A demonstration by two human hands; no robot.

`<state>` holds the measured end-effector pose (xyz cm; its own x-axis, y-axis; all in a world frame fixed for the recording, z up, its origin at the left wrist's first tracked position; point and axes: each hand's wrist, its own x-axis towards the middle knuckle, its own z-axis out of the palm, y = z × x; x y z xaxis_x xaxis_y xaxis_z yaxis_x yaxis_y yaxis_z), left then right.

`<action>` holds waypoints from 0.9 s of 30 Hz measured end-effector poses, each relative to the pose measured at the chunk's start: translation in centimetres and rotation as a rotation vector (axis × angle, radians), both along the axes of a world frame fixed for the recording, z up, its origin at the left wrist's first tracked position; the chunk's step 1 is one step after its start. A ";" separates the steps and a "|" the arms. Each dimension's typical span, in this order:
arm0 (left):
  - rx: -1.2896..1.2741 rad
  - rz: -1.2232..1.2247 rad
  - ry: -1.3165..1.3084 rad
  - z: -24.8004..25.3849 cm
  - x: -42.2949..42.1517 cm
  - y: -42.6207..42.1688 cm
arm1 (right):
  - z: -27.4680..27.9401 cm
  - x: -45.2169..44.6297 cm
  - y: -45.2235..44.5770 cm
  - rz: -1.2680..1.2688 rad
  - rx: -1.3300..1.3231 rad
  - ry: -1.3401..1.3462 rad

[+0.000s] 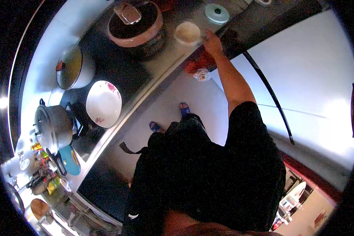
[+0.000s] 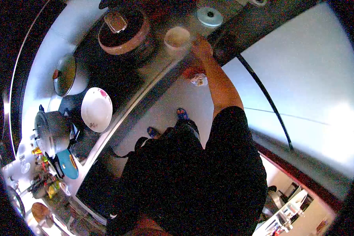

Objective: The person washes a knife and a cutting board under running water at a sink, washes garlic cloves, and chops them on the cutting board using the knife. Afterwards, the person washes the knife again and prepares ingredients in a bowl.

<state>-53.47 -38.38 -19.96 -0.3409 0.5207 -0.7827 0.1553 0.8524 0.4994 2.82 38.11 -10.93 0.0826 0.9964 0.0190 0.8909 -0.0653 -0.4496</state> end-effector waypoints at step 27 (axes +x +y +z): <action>-0.069 0.115 0.129 4.5 7.4 5.3 | 3.5 -6.4 -3.4 0.223 0.575 0.109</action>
<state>-46.08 -33.10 -15.49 -0.4949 0.4195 -0.7610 0.1142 0.8995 0.4217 -3.63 34.69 -7.42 -0.0946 0.8225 0.5608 0.8024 0.3964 -0.4461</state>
